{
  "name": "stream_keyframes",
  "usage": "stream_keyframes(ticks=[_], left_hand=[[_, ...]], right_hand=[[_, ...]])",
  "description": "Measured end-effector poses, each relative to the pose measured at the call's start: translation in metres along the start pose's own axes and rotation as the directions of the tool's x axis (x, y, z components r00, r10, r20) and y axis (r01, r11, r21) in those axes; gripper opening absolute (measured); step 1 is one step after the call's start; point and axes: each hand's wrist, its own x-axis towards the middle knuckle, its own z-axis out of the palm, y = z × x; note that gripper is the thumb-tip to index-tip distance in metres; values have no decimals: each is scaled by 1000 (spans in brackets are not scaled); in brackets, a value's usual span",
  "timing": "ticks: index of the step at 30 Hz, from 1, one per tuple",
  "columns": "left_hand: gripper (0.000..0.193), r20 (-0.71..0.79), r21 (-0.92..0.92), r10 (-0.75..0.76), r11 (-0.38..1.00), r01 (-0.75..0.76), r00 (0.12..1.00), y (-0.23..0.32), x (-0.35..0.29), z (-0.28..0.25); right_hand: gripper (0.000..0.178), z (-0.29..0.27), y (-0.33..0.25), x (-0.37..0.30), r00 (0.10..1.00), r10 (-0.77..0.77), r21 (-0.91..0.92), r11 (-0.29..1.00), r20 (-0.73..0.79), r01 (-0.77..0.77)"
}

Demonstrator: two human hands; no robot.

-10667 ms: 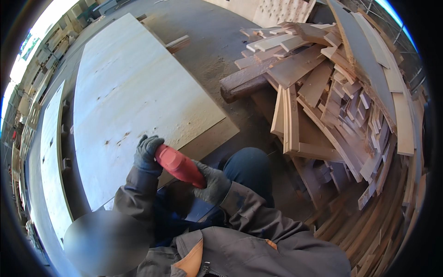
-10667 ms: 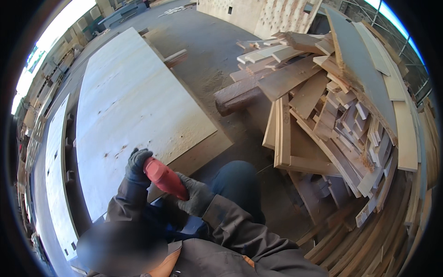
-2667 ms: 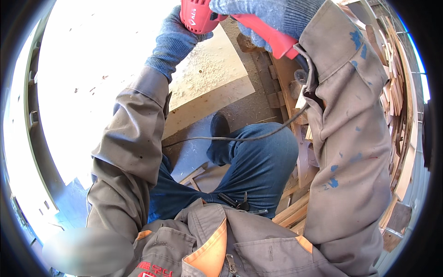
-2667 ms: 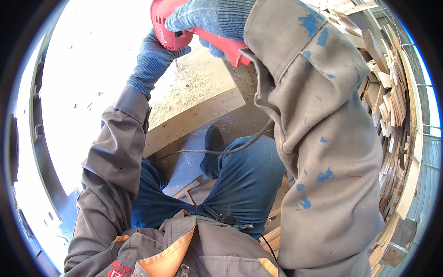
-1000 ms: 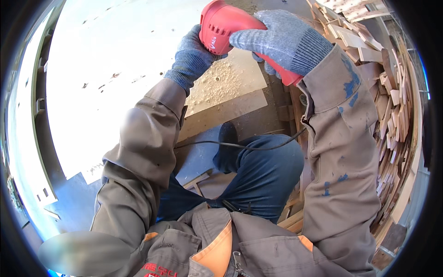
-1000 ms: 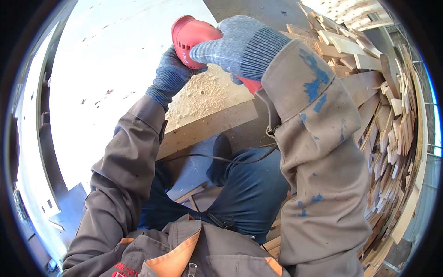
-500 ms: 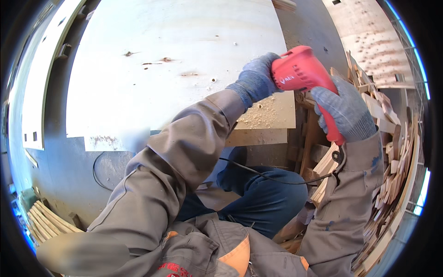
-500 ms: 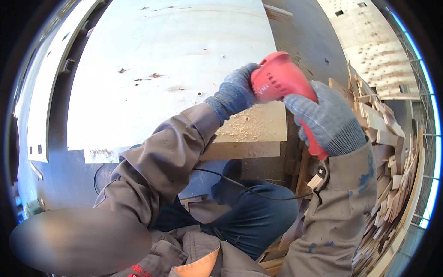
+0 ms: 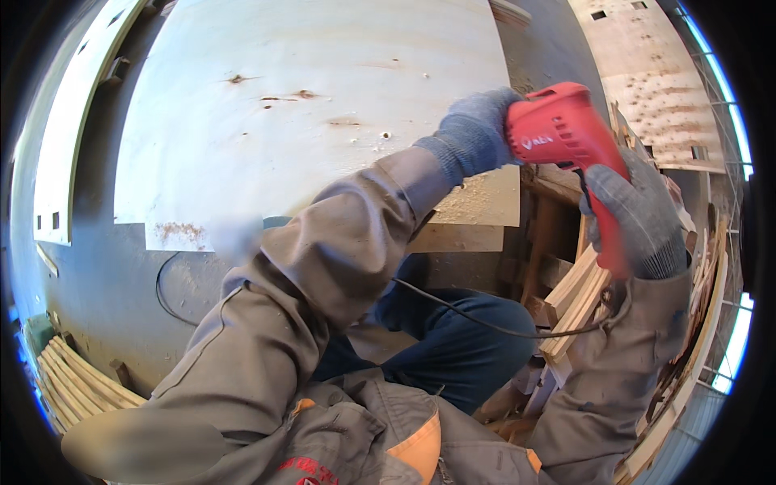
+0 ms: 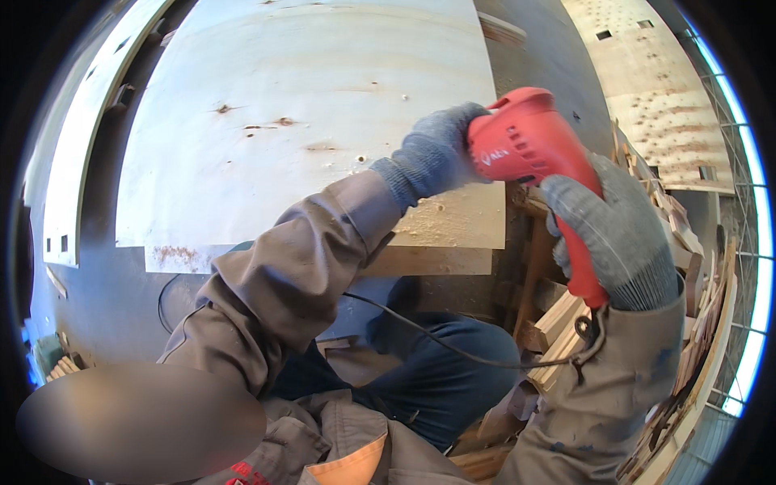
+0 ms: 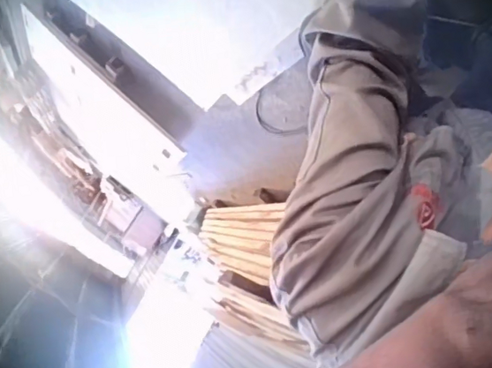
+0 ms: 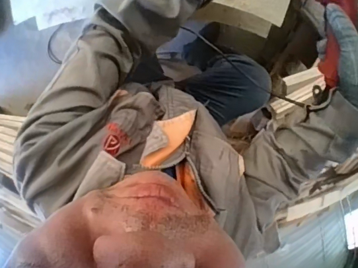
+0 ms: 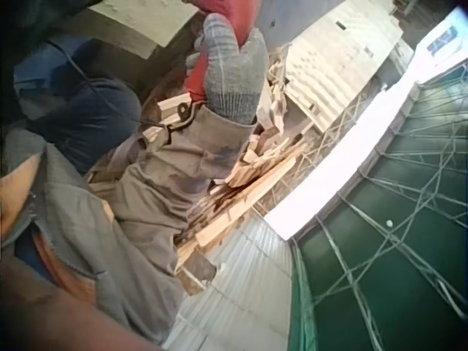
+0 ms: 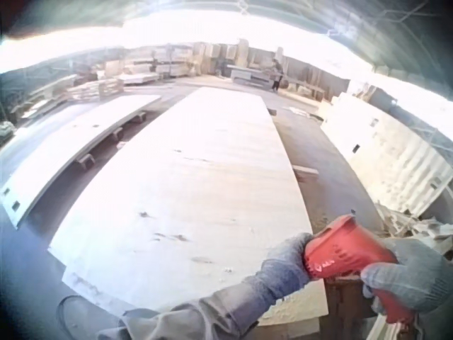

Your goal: The person sits on the floor and uses a red corded drill to make multiple holes in a large white board. The person holds the drill with both hands and drills at several locations on the board.

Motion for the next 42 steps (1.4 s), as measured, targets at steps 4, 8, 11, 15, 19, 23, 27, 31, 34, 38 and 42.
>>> stream_keyframes(ticks=[4,8,11,15,19,23,27,31,34,38,42], left_hand=[[59,-114,-8,159,987,-161,981,36,8,0],[52,-201,135,202,975,-177,958,63,3,-28],[44,-155,127,160,982,-141,975,74,-9,-40],[34,-89,225,239,951,-214,967,75,-30,-68],[30,-39,307,332,902,-305,943,86,-47,-89],[29,-32,367,352,875,-316,936,92,-65,-111],[32,-57,418,394,844,-336,917,100,-84,-140],[34,-66,444,415,827,-345,907,110,-106,-175],[33,-63,462,424,815,-350,904,116,-129,-200],[35,-66,479,411,813,-332,909,116,-149,-226],[36,-114,499,433,803,-325,894,114,-159,-236]], right_hand=[[49,-21,-15,-37,989,-144,79,986,-25,145],[48,-17,-10,-55,971,-222,140,963,-85,232],[51,4,-19,-75,956,-240,114,959,-171,261],[54,27,-5,-79,981,-180,324,926,-72,194],[53,43,8,-98,966,-252,343,904,-59,257],[56,61,7,-110,956,-280,385,876,-86,291],[55,82,-11,-126,955,-286,456,842,-76,288],[51,102,-34,-143,950,-306,474,829,-58,296],[51,123,-49,-156,940,-336,484,814,-59,321],[53,142,-74,-175,931,-360,340,870,-60,358],[56,146,-60,-166,863,-501,218,837,-63,501]])
